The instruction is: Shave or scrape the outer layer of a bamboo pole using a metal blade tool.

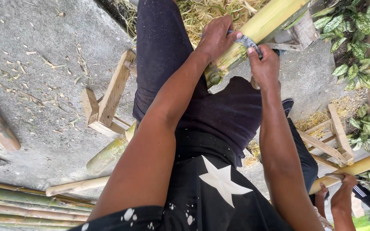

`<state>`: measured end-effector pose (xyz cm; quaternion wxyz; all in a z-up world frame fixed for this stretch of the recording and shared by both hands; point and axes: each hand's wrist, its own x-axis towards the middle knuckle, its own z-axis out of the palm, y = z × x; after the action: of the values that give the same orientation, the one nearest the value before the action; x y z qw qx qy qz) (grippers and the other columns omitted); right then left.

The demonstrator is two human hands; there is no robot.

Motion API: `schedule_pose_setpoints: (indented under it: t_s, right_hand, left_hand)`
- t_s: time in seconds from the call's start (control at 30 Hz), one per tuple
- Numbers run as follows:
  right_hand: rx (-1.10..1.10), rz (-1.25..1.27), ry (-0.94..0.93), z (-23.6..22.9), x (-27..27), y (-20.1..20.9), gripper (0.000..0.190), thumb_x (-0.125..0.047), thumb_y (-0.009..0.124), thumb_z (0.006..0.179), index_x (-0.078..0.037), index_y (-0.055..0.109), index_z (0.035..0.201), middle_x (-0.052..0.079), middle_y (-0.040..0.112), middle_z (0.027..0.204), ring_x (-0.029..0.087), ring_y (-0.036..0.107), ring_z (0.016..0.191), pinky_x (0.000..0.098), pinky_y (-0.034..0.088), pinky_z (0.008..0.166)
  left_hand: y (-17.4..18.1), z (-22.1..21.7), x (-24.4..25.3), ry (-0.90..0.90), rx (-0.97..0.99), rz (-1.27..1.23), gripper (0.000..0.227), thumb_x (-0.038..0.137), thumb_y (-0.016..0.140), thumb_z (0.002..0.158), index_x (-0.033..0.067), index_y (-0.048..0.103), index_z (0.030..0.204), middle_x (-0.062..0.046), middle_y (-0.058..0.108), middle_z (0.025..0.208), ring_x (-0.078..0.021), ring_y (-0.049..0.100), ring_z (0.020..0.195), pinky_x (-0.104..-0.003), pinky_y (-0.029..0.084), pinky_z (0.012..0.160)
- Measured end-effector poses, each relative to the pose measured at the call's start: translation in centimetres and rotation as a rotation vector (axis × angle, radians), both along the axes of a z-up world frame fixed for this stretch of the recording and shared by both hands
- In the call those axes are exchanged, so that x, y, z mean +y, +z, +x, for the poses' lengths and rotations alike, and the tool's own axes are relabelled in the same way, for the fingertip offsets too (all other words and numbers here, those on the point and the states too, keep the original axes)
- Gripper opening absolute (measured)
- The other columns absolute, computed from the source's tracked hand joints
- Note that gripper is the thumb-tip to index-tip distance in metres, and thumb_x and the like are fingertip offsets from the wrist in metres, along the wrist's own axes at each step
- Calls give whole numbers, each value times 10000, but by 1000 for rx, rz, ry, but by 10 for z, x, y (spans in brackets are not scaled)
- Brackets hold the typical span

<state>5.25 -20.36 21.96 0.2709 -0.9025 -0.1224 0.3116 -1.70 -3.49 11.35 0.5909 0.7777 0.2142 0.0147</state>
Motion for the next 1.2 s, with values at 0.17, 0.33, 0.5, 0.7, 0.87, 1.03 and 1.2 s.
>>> schedule_pose_setpoints:
  t_s: [0.17,0.33,0.5,0.7,0.87,1.03,1.2]
  right_hand:
    - [112,-92,-122,-43,-2,-6,291,-306,667,1047,-26,660,967,0,595,656,93,545,475,288,443,416]
    - [73,-65,-150,-66,3,4,279,-292,670,1031,-24,652,958,41,598,646,104,561,465,297,445,433]
    - [-141,-80,-8,-19,-19,-15,317,-324,706,1028,-18,665,958,91,623,708,183,600,583,373,479,558]
    - [-180,-163,-4,79,-3,1,293,-323,722,1013,-38,677,963,54,632,713,174,597,592,365,469,541]
    - [-60,-86,-123,122,10,20,290,-293,720,1030,-26,651,940,24,593,653,103,557,488,319,432,431]
    - [-202,-64,10,122,-16,-2,309,-281,743,1063,-15,659,931,45,615,705,133,565,586,350,442,522]
    - [-290,-38,107,110,-20,-8,323,-313,761,1056,-26,684,927,57,633,729,139,566,636,355,439,556]
  left_hand:
    - [28,-23,19,-246,353,-84,373,468,696,924,114,585,960,-108,597,969,-295,546,980,-465,420,905]
    - [17,-38,18,-254,248,-53,345,415,743,899,101,607,940,-135,586,1000,-318,519,1021,-481,400,911]
    - [-6,-4,5,-147,4,-17,350,386,733,913,68,594,959,-144,603,988,-338,536,980,-481,416,881]
    - [-15,91,-11,-55,-47,10,358,383,747,924,67,581,909,-148,602,885,-330,565,891,-481,417,815]
    - [-21,146,-26,165,-202,163,382,377,741,836,60,643,1024,-125,690,936,-356,619,926,-515,446,795]
    - [-36,139,-33,66,-157,113,330,386,743,935,94,646,1052,-107,703,956,-339,650,954,-503,464,846]
    - [-23,119,-25,95,-163,107,299,380,725,920,106,634,999,-78,705,909,-307,659,918,-510,443,826]
